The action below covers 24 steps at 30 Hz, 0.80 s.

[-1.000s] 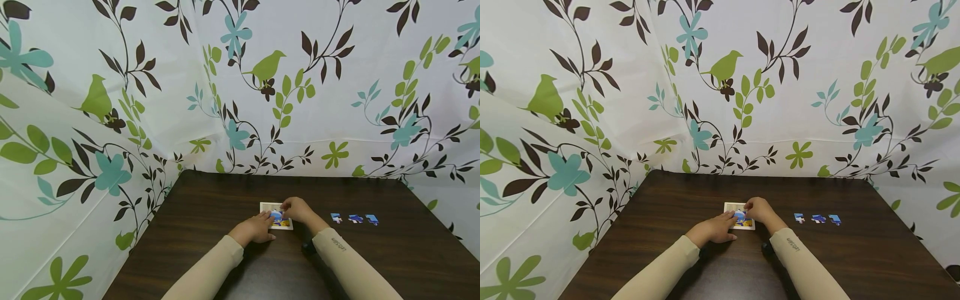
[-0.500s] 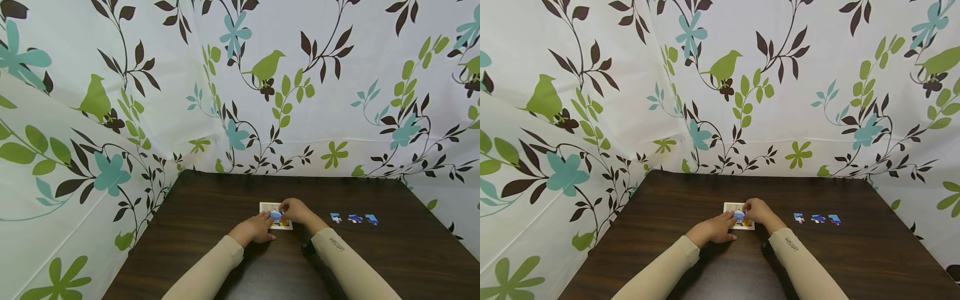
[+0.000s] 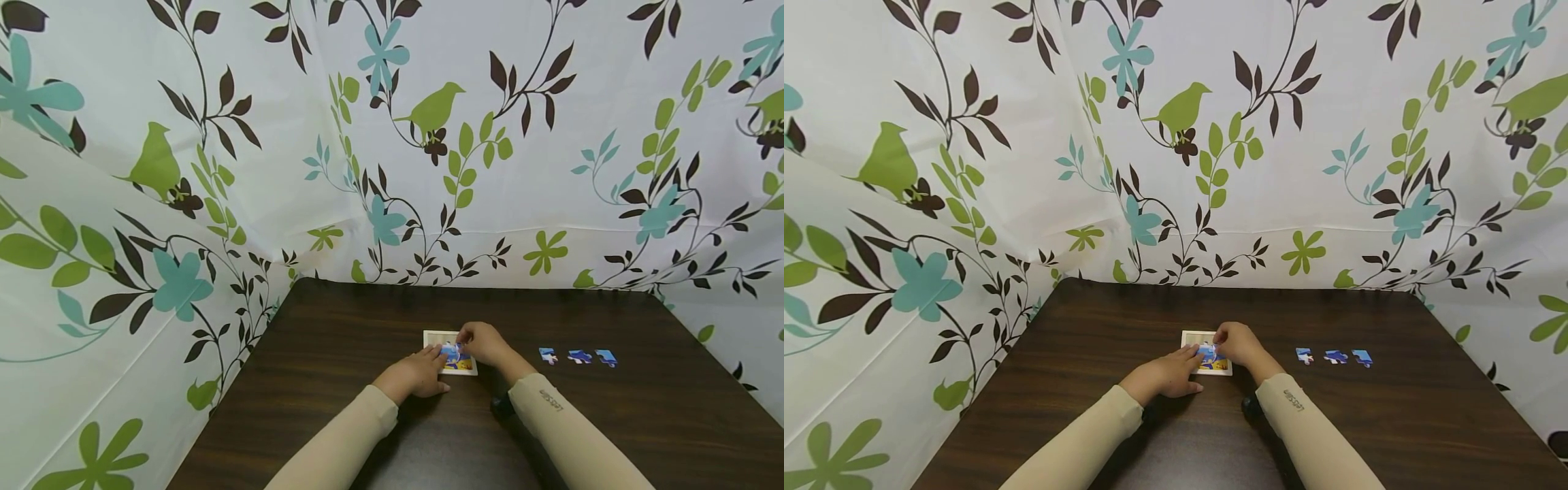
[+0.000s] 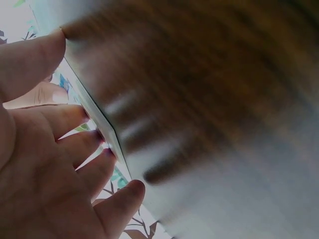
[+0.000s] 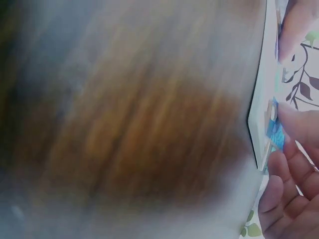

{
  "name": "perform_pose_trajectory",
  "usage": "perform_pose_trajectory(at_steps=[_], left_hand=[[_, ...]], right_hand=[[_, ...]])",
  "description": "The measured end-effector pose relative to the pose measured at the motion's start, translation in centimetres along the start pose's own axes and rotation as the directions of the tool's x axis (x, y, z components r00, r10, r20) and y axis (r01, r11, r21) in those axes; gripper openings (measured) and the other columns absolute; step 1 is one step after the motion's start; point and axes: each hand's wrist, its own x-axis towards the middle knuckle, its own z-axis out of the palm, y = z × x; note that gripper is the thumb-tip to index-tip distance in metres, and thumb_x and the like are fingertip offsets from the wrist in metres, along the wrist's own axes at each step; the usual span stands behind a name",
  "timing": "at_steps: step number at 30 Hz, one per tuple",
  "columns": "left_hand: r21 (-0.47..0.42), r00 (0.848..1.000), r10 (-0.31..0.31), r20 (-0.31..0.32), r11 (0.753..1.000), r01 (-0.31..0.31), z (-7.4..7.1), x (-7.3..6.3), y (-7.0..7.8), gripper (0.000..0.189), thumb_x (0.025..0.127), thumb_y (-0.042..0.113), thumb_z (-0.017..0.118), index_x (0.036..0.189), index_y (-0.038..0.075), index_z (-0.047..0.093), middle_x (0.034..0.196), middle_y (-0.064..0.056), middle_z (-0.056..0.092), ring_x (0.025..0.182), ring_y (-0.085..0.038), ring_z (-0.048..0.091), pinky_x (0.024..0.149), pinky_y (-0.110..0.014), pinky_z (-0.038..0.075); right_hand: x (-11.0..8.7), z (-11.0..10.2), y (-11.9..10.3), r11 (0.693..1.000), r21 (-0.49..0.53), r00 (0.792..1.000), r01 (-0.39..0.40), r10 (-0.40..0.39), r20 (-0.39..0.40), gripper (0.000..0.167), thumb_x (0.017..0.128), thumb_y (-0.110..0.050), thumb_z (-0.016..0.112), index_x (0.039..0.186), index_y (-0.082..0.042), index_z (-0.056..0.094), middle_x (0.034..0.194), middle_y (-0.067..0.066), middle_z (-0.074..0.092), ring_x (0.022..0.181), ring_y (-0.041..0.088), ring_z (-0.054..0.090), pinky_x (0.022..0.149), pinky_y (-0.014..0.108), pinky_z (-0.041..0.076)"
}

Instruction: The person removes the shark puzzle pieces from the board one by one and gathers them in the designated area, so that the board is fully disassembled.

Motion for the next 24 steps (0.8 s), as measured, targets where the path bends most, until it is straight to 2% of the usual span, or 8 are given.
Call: perform_pose_trajectory(at_steps=[4,10,17,24], left_hand=[[0.000,1.000,0.003,-0.005,1.000,-0.003,0.04,0.11,-0.05,0.073,0.097,0.049,0.058,0.157,0.019,0.031,0.167,-0.002,0.020,0.154,-0.020,0.018,0.121,-0.042,0.030],[0.013,1.000,0.008,-0.014,1.000,-0.008,0.28,0.26,-0.11,0.072,0.097,0.049,0.058,0.157,0.019,0.032,0.166,-0.002,0.021,0.154,-0.020,0.020,0.120,-0.042,0.031],[0.006,1.000,0.004,-0.017,1.000,-0.004,0.37,0.45,-0.13,0.073,0.096,0.050,0.058,0.157,0.020,0.032,0.166,-0.002,0.021,0.154,-0.021,0.019,0.120,-0.042,0.030],[0.020,0.999,-0.016,-0.046,1.000,0.017,0.54,0.59,0.18,0.074,0.095,0.053,0.060,0.156,0.019,0.035,0.165,-0.002,0.025,0.153,-0.021,0.023,0.121,-0.044,0.030]], right_hand=[[-0.05,-0.09,0.00,0.999,0.038,1.000,-0.009,0.010,-0.022,0.009,0.083,-0.002,0.073,0.087,-0.009,0.069,0.085,0.004,0.063,0.077,0.018,0.056,0.065,0.030,0.047],[-0.16,-0.12,0.07,0.995,0.101,1.000,-0.006,0.009,-0.030,0.008,0.086,0.000,0.071,0.091,-0.007,0.072,0.085,0.005,0.065,0.079,0.017,0.058,0.068,0.029,0.050],[-0.19,-0.11,0.35,0.997,0.076,0.999,0.029,-0.028,-0.021,0.009,0.087,0.000,0.069,0.088,-0.007,0.074,0.087,0.005,0.067,0.080,0.017,0.059,0.070,0.031,0.052],[-0.24,-0.06,0.40,0.996,0.073,0.999,0.049,-0.048,-0.021,0.008,0.087,0.000,0.069,0.087,-0.007,0.074,0.085,0.005,0.067,0.080,0.016,0.058,0.070,0.032,0.051]])
